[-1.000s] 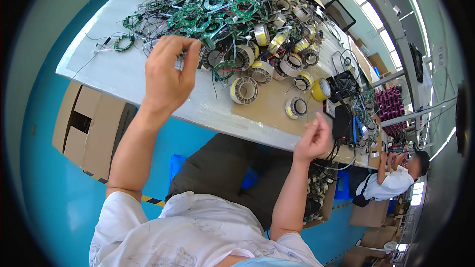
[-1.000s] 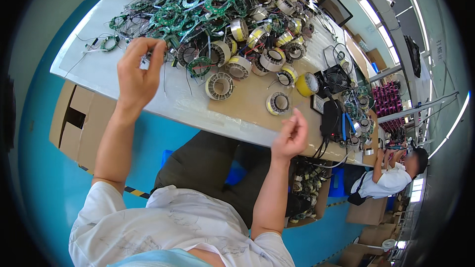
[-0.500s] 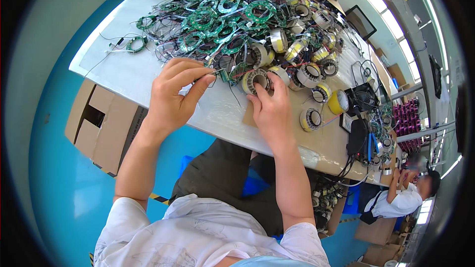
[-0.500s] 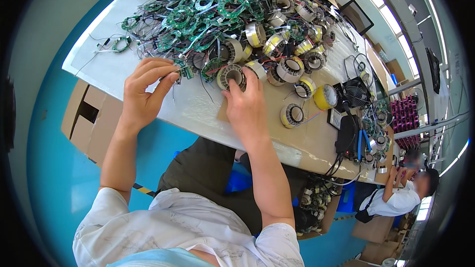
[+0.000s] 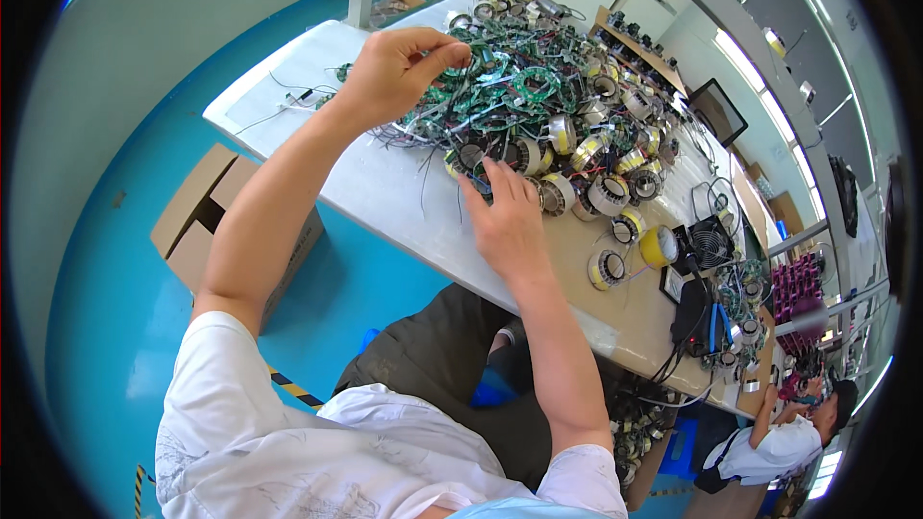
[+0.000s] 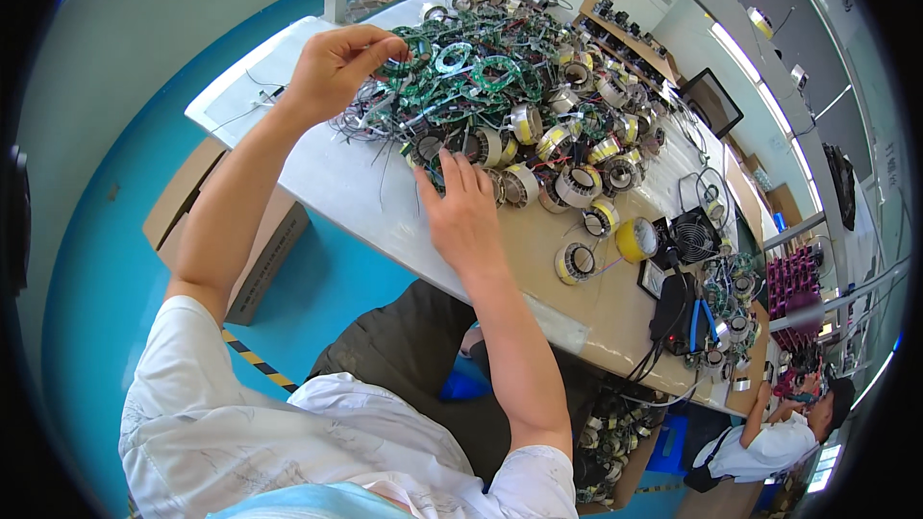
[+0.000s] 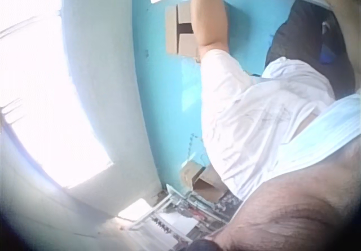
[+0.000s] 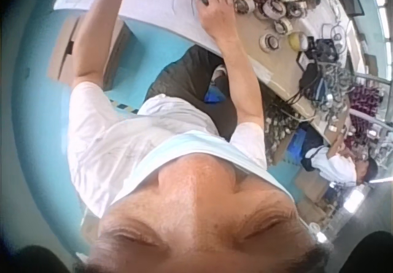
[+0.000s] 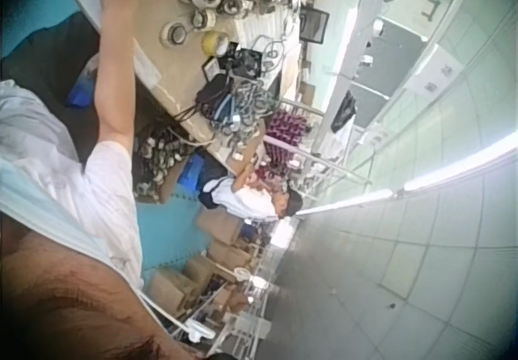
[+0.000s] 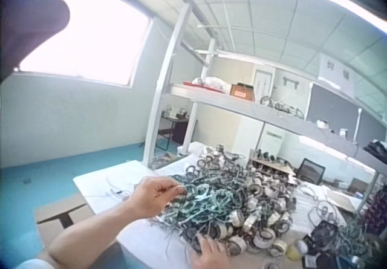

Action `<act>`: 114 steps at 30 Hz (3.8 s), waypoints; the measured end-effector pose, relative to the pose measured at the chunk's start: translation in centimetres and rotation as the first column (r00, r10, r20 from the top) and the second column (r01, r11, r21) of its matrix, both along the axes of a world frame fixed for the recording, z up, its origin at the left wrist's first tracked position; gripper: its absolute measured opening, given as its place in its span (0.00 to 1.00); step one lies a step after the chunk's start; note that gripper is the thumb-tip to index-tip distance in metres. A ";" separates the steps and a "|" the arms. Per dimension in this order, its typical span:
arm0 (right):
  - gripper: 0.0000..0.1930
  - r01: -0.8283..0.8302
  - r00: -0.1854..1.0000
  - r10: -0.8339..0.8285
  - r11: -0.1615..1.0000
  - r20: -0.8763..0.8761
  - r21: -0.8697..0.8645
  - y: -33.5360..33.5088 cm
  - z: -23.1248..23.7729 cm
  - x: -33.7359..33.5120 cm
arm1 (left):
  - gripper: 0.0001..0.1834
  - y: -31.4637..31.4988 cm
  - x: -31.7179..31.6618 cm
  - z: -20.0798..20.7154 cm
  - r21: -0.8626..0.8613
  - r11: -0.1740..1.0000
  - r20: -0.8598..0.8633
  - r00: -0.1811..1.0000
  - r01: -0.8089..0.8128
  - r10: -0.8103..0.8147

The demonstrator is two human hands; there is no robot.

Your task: Soldering wires onto small circular printed circuit boards at a manufacturing workbench.

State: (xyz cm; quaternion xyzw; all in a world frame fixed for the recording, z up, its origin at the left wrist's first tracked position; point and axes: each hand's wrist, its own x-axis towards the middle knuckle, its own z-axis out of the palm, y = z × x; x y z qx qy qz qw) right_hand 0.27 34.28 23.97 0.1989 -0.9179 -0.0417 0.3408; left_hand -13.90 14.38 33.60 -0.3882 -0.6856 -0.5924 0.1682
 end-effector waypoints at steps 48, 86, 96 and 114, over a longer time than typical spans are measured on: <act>0.16 -0.170 0.985 0.167 0.977 0.031 0.130 -5.5 -2.2 -1.7 | 0.08 0.7 8.8 -1.5 0.547 0.822 0.356 0.843 0.162 -0.403; 0.22 0.439 0.870 -0.470 0.601 0.150 -0.668 15.2 -2.5 14.8 | 0.11 22.4 8.9 0.3 0.103 0.836 0.440 0.729 0.539 -0.524; 0.18 0.337 0.926 -0.347 0.573 0.152 -0.747 16.1 -2.2 15.1 | 0.08 23.9 10.0 -5.1 -0.137 0.826 0.375 0.801 0.546 -0.467; 0.10 0.060 0.997 -0.047 0.123 0.055 -0.991 18.9 -1.2 14.0 | 0.12 24.6 9.6 -5.8 -0.246 0.793 0.415 0.800 0.557 -0.433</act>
